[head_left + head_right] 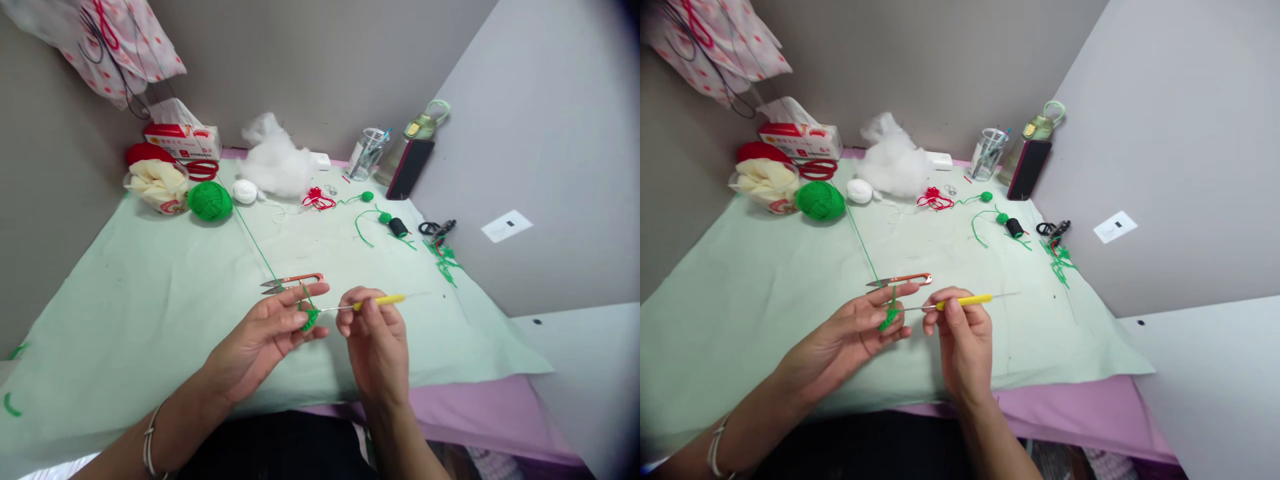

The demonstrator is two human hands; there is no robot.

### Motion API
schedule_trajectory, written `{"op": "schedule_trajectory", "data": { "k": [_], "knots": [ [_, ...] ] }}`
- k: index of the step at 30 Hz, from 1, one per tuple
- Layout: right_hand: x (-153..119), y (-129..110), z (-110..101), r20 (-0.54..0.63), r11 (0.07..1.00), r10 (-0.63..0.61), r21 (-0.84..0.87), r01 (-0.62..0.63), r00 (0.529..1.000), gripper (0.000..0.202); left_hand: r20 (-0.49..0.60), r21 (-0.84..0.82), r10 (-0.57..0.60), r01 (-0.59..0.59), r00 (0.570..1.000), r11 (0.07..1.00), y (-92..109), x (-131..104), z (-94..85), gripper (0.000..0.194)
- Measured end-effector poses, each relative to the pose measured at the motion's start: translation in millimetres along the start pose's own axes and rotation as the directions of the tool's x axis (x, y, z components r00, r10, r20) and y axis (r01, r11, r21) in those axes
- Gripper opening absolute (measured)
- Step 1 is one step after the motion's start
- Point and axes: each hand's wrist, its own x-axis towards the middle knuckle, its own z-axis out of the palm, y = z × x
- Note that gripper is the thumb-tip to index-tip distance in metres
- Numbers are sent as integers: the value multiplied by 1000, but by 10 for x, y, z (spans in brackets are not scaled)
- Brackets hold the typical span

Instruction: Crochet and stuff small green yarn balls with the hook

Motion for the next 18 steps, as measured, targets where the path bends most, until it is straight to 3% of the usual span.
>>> {"op": "schedule_trajectory", "data": {
  "k": [3, 9, 18],
  "knots": [
    [3, -19, 8, 42, 999, 36, 12, -37, 998, 16, -31, 109, 60, -56, 998, 992, -27, 7, -6, 35],
    [-67, 29, 60, 148, 907, -240, -318, 276, 959, 18, -78, 379, 210, -165, 975, 910, -59, -4, 45, 42],
    [22, 15, 21, 126, 994, -48, -96, 60, 991, 21, -109, 465, 220, -146, 969, 873, 9, -40, 47, 43]
  ]
}}
